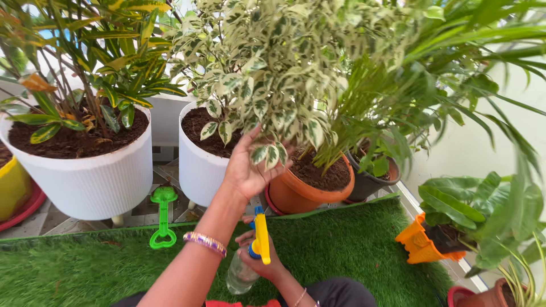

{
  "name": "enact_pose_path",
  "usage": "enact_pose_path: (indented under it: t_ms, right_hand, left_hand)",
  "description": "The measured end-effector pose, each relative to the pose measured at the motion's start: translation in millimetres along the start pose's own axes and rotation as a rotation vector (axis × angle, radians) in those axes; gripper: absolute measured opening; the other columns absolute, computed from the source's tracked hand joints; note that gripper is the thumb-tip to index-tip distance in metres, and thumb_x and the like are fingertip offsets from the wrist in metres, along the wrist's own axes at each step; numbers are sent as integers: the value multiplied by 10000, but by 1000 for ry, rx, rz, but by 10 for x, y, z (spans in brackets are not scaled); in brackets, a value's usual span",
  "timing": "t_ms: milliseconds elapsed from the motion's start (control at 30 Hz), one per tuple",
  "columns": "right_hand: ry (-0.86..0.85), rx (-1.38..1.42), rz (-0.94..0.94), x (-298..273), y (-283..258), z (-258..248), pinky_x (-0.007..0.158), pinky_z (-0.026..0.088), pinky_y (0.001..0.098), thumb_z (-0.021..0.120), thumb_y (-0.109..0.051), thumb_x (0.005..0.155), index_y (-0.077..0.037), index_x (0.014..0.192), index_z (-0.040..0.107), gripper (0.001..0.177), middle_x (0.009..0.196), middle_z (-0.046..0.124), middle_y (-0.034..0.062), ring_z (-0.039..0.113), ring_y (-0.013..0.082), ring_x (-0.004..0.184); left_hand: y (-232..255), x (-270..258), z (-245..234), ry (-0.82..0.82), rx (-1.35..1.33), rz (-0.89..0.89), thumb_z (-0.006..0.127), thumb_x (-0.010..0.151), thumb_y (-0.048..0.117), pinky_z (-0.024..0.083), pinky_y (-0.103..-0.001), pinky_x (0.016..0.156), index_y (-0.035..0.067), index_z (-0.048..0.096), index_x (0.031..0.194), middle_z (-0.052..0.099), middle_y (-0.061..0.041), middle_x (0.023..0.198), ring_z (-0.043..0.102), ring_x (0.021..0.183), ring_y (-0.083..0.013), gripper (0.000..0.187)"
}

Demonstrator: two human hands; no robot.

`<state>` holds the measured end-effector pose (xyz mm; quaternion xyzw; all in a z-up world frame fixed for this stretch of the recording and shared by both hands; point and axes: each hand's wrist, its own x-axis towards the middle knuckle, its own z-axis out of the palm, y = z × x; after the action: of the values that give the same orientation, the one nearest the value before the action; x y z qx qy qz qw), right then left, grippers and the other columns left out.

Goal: The person uses a spray bottle to mist the leaves of several potted plants on a balcony. They hold the plants with one hand while spraying with the other, moving between different pots to cover the foliage.

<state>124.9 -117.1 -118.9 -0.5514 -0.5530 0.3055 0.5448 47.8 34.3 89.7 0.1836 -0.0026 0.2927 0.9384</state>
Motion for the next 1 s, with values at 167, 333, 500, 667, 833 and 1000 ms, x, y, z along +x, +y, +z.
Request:
enact_pose_path:
  t_ms: [167, 333, 500, 667, 833, 1000]
  right_hand:
    - [-11, 38, -142, 3, -112, 19, 855, 592, 313, 669, 81, 777, -63, 1433, 406, 722, 1474, 500, 61, 705, 178, 1063]
    - [4, 57, -268, 28, -308, -68, 889, 589, 314, 691, 68, 851, -51, 1485, 416, 701, 1318, 635, 105, 705, 181, 1078]
    - [-3, 163, -269, 18, -1105, -268, 888, 588, 299, 685, 33, 871, -82, 1466, 401, 669, 1109, 729, 74, 717, 153, 1018]
    - [-12, 79, -335, -47, -1882, -344, 813, 591, 304, 682, 48, 826, -58, 1404, 467, 626, 1070, 687, 50, 720, 137, 911]
    - [-9, 97, -322, 24, -2033, -449, 791, 591, 294, 728, 49, 845, -39, 1368, 499, 577, 938, 699, 47, 710, 125, 840]
    - [61, 66, -239, 107, -2017, -468, 721, 571, 268, 743, 20, 847, -61, 1324, 533, 527, 769, 676, 6, 680, 100, 749]
  left_hand:
    - [-5, 151, -146, 47, 175, 54, 636, 943, 348, 601, -495, 858, 54, 608, 1185, 752, -139, 1095, 720, 1046, -316, 382]
    - [48, 492, -534, 44, 166, 82, 588, 992, 235, 599, -434, 849, -16, 616, 1230, 727, -174, 1138, 707, 1016, -303, 347]
    - [126, 569, -595, 124, 215, 86, 548, 966, 195, 589, -456, 888, -24, 577, 1228, 726, -177, 1159, 717, 1055, -297, 343]
    - [38, 412, -327, 232, 275, 156, 539, 965, 196, 564, -511, 936, 68, 504, 1220, 681, -170, 1150, 684, 1065, -320, 289]
    - [29, 353, -226, 53, 221, 34, 561, 979, 286, 588, -463, 922, 39, 546, 1221, 719, -150, 1152, 704, 1027, -301, 346]
    - [-17, 308, -197, -100, 137, -89, 603, 994, 343, 609, -447, 746, 3, 583, 1257, 706, -174, 1090, 700, 951, -305, 430]
